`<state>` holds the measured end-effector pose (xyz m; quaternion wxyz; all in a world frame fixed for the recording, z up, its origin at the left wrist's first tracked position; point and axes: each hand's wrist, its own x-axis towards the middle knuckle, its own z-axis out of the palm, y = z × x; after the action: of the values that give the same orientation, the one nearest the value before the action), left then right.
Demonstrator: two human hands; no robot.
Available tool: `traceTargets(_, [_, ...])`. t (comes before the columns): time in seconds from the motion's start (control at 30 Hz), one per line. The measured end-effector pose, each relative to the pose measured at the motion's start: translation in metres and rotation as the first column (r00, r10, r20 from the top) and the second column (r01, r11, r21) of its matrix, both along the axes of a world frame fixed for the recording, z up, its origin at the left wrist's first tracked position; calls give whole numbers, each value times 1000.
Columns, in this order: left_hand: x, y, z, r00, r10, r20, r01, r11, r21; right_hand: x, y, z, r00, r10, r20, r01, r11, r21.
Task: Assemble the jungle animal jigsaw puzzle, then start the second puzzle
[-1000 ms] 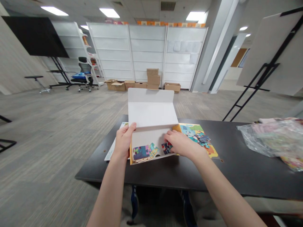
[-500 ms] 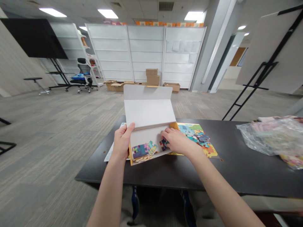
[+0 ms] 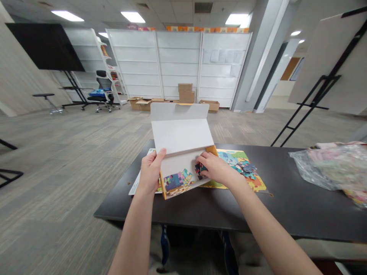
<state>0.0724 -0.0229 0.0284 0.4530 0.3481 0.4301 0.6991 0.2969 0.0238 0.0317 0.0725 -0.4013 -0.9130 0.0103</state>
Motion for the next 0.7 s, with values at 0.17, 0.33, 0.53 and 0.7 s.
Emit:
traceTargets(0.17, [-1, 2, -4, 1000, 29, -7, -29, 1000, 2, -3, 2, -2, 993, 1, -122, -9, 997, -72])
traceTargets(0.33, [-4, 4, -8, 998, 58, -35, -58, 998, -6, -1, 4, -3, 995, 13, -96, -27, 989, -143])
traceTargets(0.53, [-1, 2, -3, 998, 54, -23, -55, 999, -5, -4, 6, -6, 1000, 17, -23, -19, 998, -55])
traceTargets(0.7, [1, 0, -1, 999, 46, -13, -46, 999, 23, -3, 9, -8, 997, 16, -82, -18, 1000, -16])
